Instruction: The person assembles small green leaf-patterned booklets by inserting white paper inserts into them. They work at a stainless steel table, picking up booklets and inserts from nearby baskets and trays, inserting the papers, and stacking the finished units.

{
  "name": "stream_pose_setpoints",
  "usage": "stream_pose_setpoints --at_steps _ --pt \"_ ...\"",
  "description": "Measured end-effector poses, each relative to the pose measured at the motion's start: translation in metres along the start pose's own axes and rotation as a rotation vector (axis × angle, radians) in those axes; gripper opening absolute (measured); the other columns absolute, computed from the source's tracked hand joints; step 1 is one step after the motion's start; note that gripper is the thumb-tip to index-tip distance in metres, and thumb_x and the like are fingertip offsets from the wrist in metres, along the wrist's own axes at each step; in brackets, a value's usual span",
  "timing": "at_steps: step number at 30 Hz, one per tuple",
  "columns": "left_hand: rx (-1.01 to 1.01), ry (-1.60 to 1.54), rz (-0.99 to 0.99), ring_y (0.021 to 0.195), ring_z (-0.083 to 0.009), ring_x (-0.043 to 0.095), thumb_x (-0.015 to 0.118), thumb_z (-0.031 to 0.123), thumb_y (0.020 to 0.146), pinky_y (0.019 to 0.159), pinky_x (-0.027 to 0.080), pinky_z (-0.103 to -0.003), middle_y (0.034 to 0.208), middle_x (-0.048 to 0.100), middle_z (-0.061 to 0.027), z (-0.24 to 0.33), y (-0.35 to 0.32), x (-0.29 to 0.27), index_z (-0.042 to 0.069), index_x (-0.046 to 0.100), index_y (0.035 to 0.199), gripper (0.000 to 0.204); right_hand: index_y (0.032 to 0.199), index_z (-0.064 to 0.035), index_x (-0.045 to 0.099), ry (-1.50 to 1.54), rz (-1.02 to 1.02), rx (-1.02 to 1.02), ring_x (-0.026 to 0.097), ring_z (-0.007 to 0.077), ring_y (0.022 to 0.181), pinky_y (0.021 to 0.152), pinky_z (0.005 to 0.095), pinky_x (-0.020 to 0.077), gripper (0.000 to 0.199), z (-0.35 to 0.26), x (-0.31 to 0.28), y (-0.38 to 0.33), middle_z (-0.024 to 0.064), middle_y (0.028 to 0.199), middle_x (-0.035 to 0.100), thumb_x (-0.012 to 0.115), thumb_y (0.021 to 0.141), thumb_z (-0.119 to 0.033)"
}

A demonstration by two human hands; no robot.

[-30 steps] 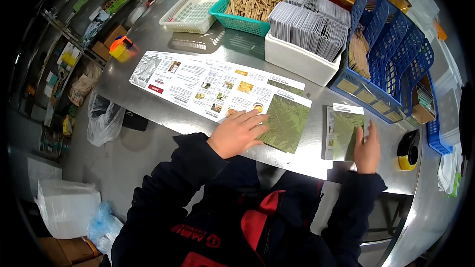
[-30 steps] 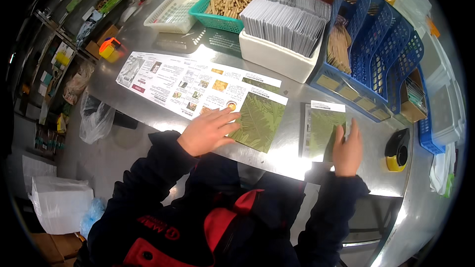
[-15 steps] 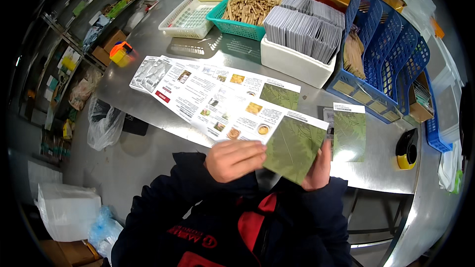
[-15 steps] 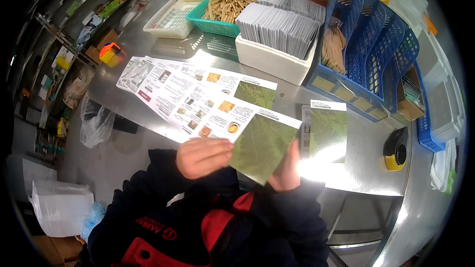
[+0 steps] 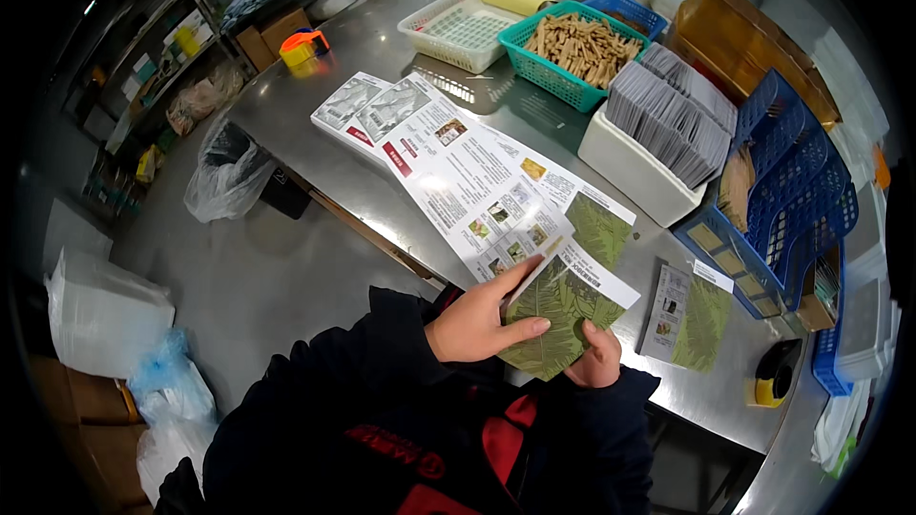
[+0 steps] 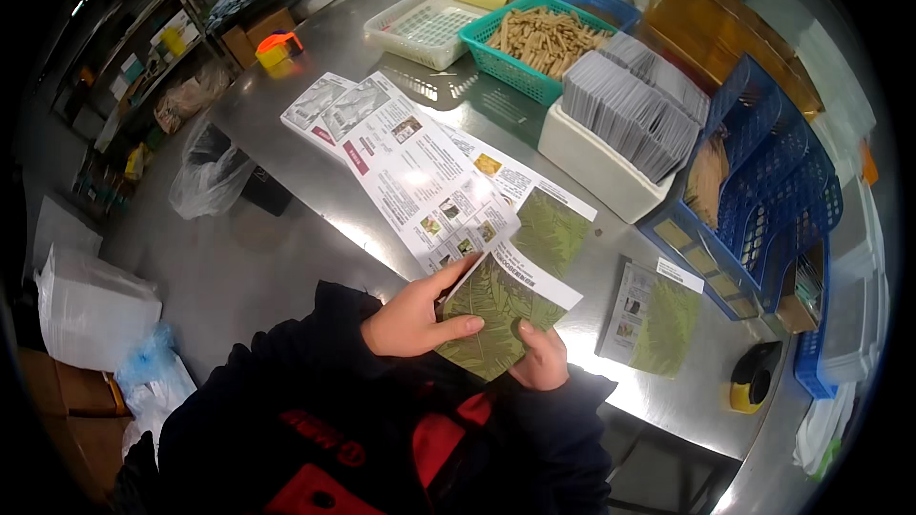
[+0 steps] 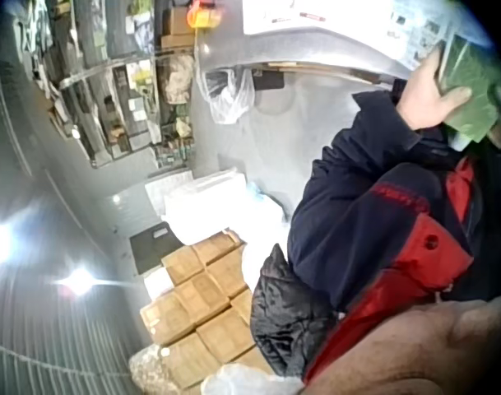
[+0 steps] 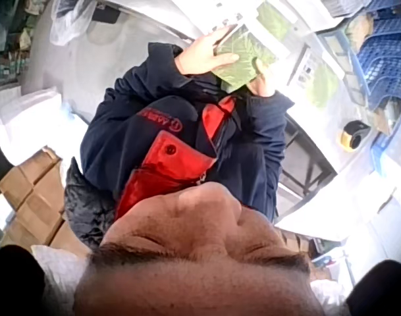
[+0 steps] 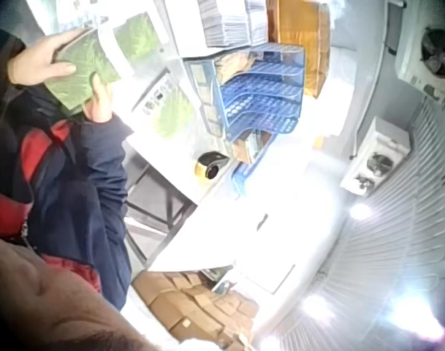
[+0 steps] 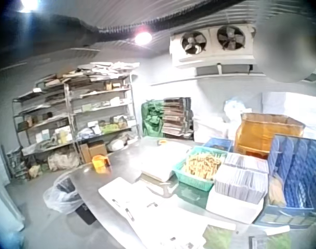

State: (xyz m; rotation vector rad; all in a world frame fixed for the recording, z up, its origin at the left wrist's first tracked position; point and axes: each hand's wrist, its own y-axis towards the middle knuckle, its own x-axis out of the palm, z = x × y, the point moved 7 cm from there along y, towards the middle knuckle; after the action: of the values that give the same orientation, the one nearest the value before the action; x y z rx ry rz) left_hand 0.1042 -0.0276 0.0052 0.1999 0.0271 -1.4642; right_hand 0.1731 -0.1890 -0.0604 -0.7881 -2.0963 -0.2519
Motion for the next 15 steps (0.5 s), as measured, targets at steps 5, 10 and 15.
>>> stream_pose_setpoints --at_steps 5,10,15 --pt "-0.081 0.076 0.074 0.115 -0.0266 0.076 0.072 0.014 0.106 0.099 0.057 -0.037 0.122 0.078 -0.0209 0.003 -0.007 -0.024 -0.004 0.064 0.144 0.043 0.161 0.0037 0.045 -0.261 0.026 -0.068 0.056 0.0331 0.146 0.118 0.0469 0.0466 0.06 -0.009 0.005 0.007 0.0186 0.159 0.056 0.064 0.105 -0.007" --pt "-0.022 0.593 -0.022 0.08 -0.0434 0.073 0.071 0.024 0.106 0.07 0.057 -0.047 0.087 0.073 -0.0227 0.026 -0.012 -0.053 0.004 0.073 0.116 0.023 0.155 0.0041 0.052 -1.246 0.153 -0.663 0.055 0.0358 0.147 0.123 0.0498 0.0419 0.07 -0.09 0.05 0.002 0.0218 0.154 0.059 0.081 0.095 -0.015" --pt "0.171 0.805 -0.2 0.077 -0.0408 0.072 0.07 0.031 0.107 0.065 0.055 -0.049 0.08 0.072 -0.017 0.089 -0.017 -0.08 0.01 0.074 0.111 0.022 0.129 -0.0003 0.074 -1.469 -0.349 -0.465 0.066 0.0431 0.132 0.126 0.0495 0.0398 0.044 -0.081 0.106 0.033 0.0208 0.125 0.075 0.087 0.089 -0.013"
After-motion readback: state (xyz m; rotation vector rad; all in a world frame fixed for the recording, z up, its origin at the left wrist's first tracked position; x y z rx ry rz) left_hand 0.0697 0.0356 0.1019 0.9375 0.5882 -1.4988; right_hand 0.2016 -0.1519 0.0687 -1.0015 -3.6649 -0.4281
